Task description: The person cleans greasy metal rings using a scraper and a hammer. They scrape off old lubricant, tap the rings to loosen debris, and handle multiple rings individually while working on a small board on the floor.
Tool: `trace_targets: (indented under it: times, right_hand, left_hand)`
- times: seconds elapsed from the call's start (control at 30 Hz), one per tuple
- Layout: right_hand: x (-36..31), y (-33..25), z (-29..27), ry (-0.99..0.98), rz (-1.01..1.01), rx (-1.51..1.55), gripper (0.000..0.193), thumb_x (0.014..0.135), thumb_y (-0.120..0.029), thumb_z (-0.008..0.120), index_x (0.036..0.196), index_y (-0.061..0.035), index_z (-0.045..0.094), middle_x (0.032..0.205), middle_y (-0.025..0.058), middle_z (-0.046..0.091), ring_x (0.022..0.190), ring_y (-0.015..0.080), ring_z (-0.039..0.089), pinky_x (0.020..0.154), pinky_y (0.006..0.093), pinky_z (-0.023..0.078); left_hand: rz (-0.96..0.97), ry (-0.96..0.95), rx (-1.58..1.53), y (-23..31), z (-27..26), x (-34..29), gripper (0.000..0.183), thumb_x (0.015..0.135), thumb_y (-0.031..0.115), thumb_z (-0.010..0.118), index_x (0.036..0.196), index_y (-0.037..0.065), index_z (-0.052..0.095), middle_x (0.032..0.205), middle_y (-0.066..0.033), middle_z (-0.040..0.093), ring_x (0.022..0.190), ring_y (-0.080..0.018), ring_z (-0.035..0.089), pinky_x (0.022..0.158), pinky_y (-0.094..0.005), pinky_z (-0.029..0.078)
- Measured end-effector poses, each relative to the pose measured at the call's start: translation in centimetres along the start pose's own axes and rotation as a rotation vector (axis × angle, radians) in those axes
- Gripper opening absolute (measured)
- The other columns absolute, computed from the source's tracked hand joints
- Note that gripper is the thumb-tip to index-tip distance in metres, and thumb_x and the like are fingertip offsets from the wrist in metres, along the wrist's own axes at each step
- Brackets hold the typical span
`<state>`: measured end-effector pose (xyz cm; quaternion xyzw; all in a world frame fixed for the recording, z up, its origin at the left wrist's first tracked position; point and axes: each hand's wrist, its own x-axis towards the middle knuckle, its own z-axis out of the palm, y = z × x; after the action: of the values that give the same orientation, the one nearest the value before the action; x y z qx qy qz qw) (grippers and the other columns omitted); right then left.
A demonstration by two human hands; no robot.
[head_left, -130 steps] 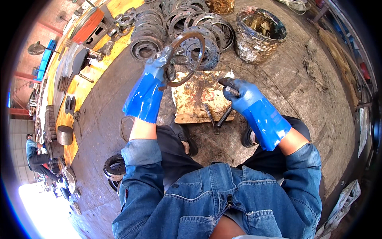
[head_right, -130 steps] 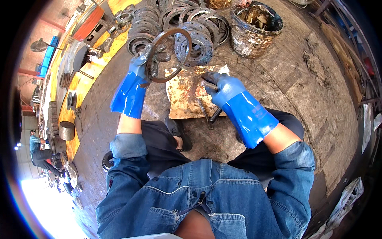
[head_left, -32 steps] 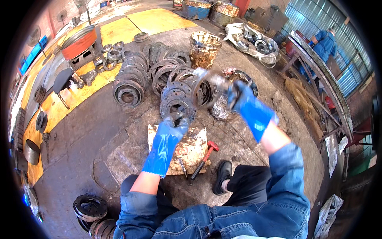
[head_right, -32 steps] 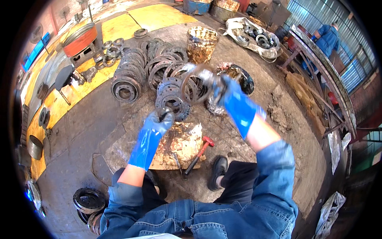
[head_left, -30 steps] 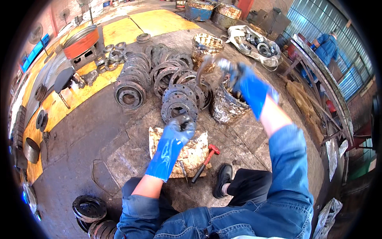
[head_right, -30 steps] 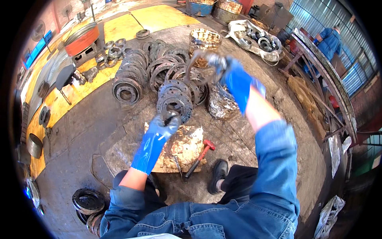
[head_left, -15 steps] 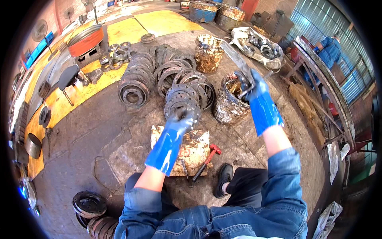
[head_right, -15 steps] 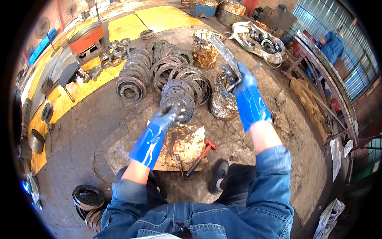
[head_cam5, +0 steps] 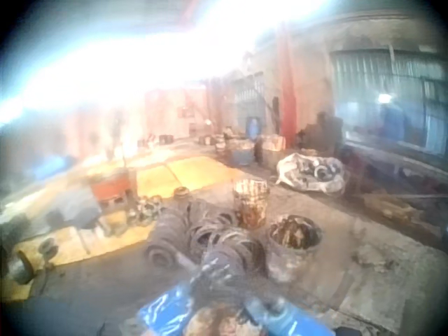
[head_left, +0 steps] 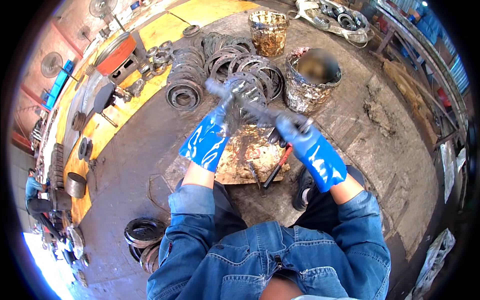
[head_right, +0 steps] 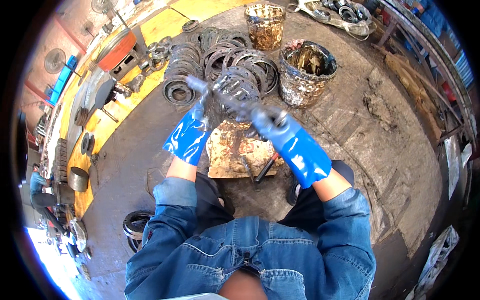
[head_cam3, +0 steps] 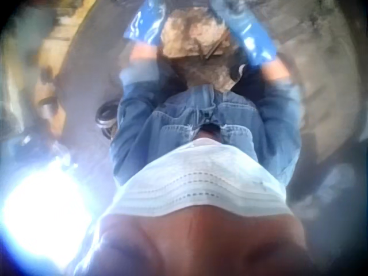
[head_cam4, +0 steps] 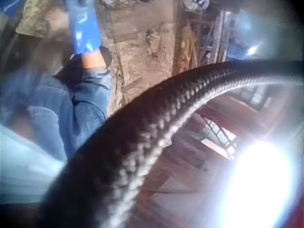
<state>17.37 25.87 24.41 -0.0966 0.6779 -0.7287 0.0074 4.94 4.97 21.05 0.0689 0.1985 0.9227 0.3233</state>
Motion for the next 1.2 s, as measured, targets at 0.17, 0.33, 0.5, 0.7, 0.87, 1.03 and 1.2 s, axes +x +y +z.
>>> trace_targets:
  times: [0.17, 0.33, 0.5, 0.7, 0.87, 1.03, 1.2]
  right_hand:
    - [-1.7, 2.7, 0.7, -0.058, -0.068, -0.482, 0.039, 0.087, -0.017, 0.06, 0.126, -0.012, 0.056, 0.08, 0.0066, 0.061, 0.069, 0.0167, 0.058, 0.06, 0.0309, 0.046]
    - [0.1, 4.3, -0.3, 0.074, -0.118, -0.523, 0.048, 0.083, -0.01, 0.056, 0.131, -0.0109, 0.051, 0.071, 0.0049, 0.058, 0.062, 0.0186, 0.056, 0.054, 0.0316, 0.044]
    - [-0.7, 4.4, 1.8, 0.11, 0.016, 0.046, 0.033, 0.095, -0.022, 0.052, 0.125, -0.0098, 0.057, 0.093, 0.0035, 0.068, 0.069, 0.0114, 0.061, 0.056, 0.0261, 0.046]
    - [-2.9, 4.4, 5.7, -0.091, 0.103, 0.299, 0.039, 0.096, -0.025, 0.053, 0.13, -0.0061, 0.052, 0.092, 0.0028, 0.064, 0.068, 0.0085, 0.058, 0.061, 0.0241, 0.049]
    - [-1.2, 6.5, 4.4, -0.008, -0.229, -0.56, 0.05, 0.086, -0.024, 0.061, 0.133, -0.0097, 0.048, 0.086, 0.0178, 0.061, 0.069, 0.0371, 0.059, 0.065, 0.0409, 0.049]
    - [0.4, 6.5, 2.5, 0.105, -0.407, -0.648, 0.049, 0.083, -0.009, 0.055, 0.132, -0.0058, 0.049, 0.068, 0.0112, 0.055, 0.056, 0.0233, 0.053, 0.055, 0.0345, 0.045]
    - [0.3, 4.3, 1.9, 0.119, -0.279, -0.54, 0.044, 0.084, -0.008, 0.055, 0.128, -0.0061, 0.053, 0.066, 0.0104, 0.055, 0.054, 0.0253, 0.052, 0.051, 0.0349, 0.042]
  left_hand:
    - [-0.003, -0.008, 0.015, -0.8, 0.1, -0.7, 0.068, 0.087, 0.062, 0.047, 0.134, 0.013, 0.045, 0.137, -0.0131, 0.047, 0.124, -0.0313, 0.046, 0.101, -0.0513, 0.041]
    - [0.024, -0.047, -0.007, -1.4, 0.3, 0.2, 0.07, 0.086, 0.063, 0.047, 0.135, 0.013, 0.044, 0.138, -0.0131, 0.045, 0.125, -0.0317, 0.045, 0.101, -0.0513, 0.04]
    - [0.105, -0.075, -0.072, -0.1, 0.0, 0.4, 0.071, 0.086, 0.064, 0.047, 0.136, 0.013, 0.043, 0.14, -0.0132, 0.043, 0.126, -0.032, 0.043, 0.101, -0.0514, 0.04]
    - [0.138, -0.079, -0.132, 0.4, 0.2, -0.1, 0.073, 0.085, 0.065, 0.046, 0.137, 0.013, 0.042, 0.142, -0.0133, 0.041, 0.127, -0.0325, 0.042, 0.102, -0.0515, 0.039]
    - [0.149, -0.075, -0.145, 0.3, 0.3, -0.1, 0.075, 0.085, 0.066, 0.046, 0.137, 0.013, 0.04, 0.143, -0.0134, 0.039, 0.128, -0.0329, 0.04, 0.102, -0.0515, 0.038]
    - [0.158, -0.078, -0.162, 0.2, 0.2, -0.1, 0.076, 0.084, 0.067, 0.045, 0.138, 0.014, 0.039, 0.144, -0.0135, 0.037, 0.129, -0.0332, 0.039, 0.103, -0.0516, 0.038]
    - [0.173, -0.094, -0.164, 0.3, 0.1, -0.1, 0.078, 0.083, 0.068, 0.045, 0.139, 0.014, 0.038, 0.146, -0.0135, 0.035, 0.13, -0.0336, 0.037, 0.103, -0.0516, 0.037]
